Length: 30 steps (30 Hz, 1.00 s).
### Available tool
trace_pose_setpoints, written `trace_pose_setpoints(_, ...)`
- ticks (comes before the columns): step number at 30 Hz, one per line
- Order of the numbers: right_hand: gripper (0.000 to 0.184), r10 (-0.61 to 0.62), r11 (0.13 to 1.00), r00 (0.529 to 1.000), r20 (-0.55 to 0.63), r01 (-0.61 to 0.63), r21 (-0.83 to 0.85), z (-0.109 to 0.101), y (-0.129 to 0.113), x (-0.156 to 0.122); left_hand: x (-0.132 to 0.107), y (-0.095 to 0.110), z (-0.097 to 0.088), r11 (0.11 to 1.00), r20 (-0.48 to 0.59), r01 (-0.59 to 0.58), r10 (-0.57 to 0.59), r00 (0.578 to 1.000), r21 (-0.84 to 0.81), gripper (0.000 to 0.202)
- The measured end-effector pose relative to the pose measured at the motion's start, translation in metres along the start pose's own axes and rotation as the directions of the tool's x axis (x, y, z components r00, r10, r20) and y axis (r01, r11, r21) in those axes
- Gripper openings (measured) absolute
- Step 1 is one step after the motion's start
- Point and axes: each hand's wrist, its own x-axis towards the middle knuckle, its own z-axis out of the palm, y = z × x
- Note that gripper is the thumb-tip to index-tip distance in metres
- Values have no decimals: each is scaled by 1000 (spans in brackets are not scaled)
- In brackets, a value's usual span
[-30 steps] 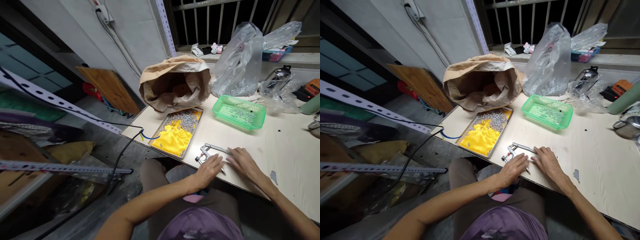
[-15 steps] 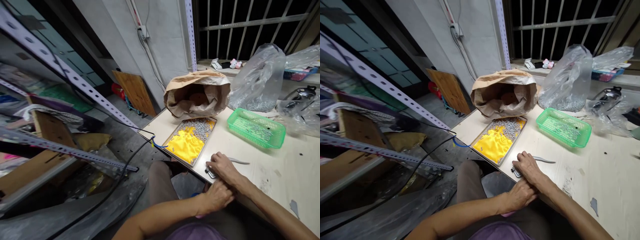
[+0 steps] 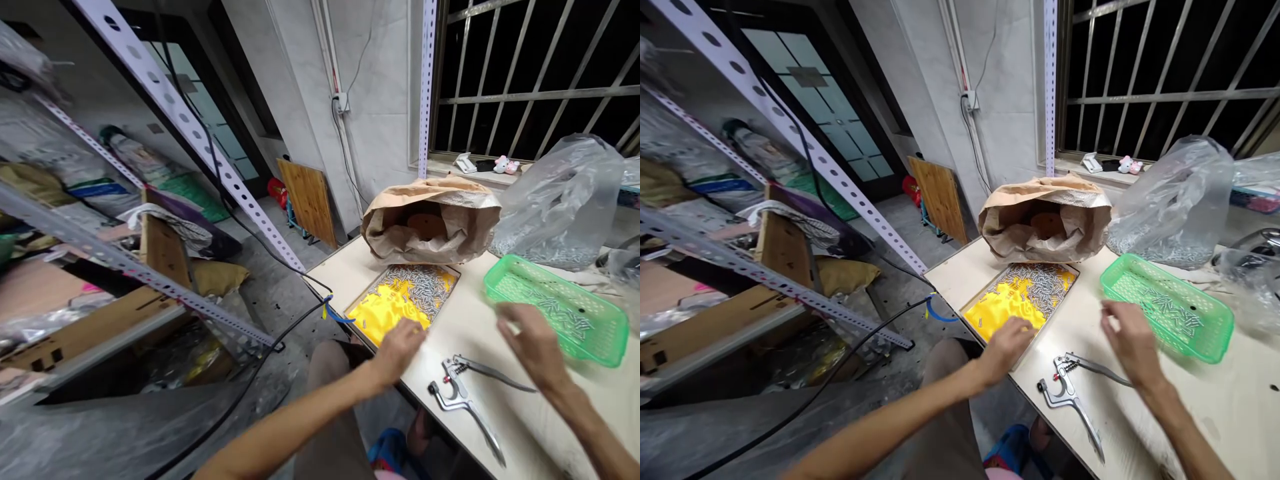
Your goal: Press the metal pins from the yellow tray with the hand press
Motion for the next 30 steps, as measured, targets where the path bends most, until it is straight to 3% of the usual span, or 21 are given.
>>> trace_pose_setpoints(3, 31, 98, 979, 987, -124, -118, -164, -30, 60, 13, 16, -23, -14, 956, -156, 24, 23, 987, 294, 25)
trace_pose_setpoints(6, 45, 146, 949, 988, -38, -151, -277, -47, 88, 9, 37, -40, -20, 903, -103, -9, 59, 993, 430, 21)
trace_pose_setpoints(9, 50, 182, 957, 983, 38, -168, -238, -46, 71, -13, 55, -47, -19, 887, -6, -82, 95, 995, 454, 21)
trace_pose_setpoints(14, 35, 124, 986, 957, 264, -150, 80, -27, 5, -63, 69, -50, -14, 891, 84, -162, 139, 987, 425, 21)
trace_pose_setpoints(17, 32, 125, 958, 914, 386, -213, 193, -21, -22, -77, 67, -52, -13, 964, -17, -61, 68, 998, 260, 16)
trace_pose_setpoints(20, 29, 147, 910, 896, 418, -289, 298, -13, -37, -66, 57, -50, -13, 977, -115, 145, -165, 980, -158, 11)
trace_pose_setpoints(21, 29, 163, 887, 897, 411, -316, 337, -8, -41, -58, 53, -48, -13, 918, -90, 214, -257, 962, -334, 12)
trace_pose_setpoints(23, 29, 207, 815, 890, 406, -386, 431, 8, -52, -36, 42, -40, -12, 713, 29, 314, -381, 924, -627, 21)
trace_pose_setpoints(26, 34, 260, 631, 846, 466, -514, 581, 41, -72, -5, 26, -24, -12, 435, 178, 369, -418, 891, -821, 39)
trace_pose_setpoints(28, 37, 253, 540, 831, 495, -546, 641, 63, -86, 9, 17, -13, -14, 370, 212, 373, -408, 888, -851, 47)
trace_pose_setpoints(30, 39, 246, 499, 840, 484, -538, 680, 80, -97, 17, 9, -4, -16, 360, 196, 346, -392, 899, -866, 50)
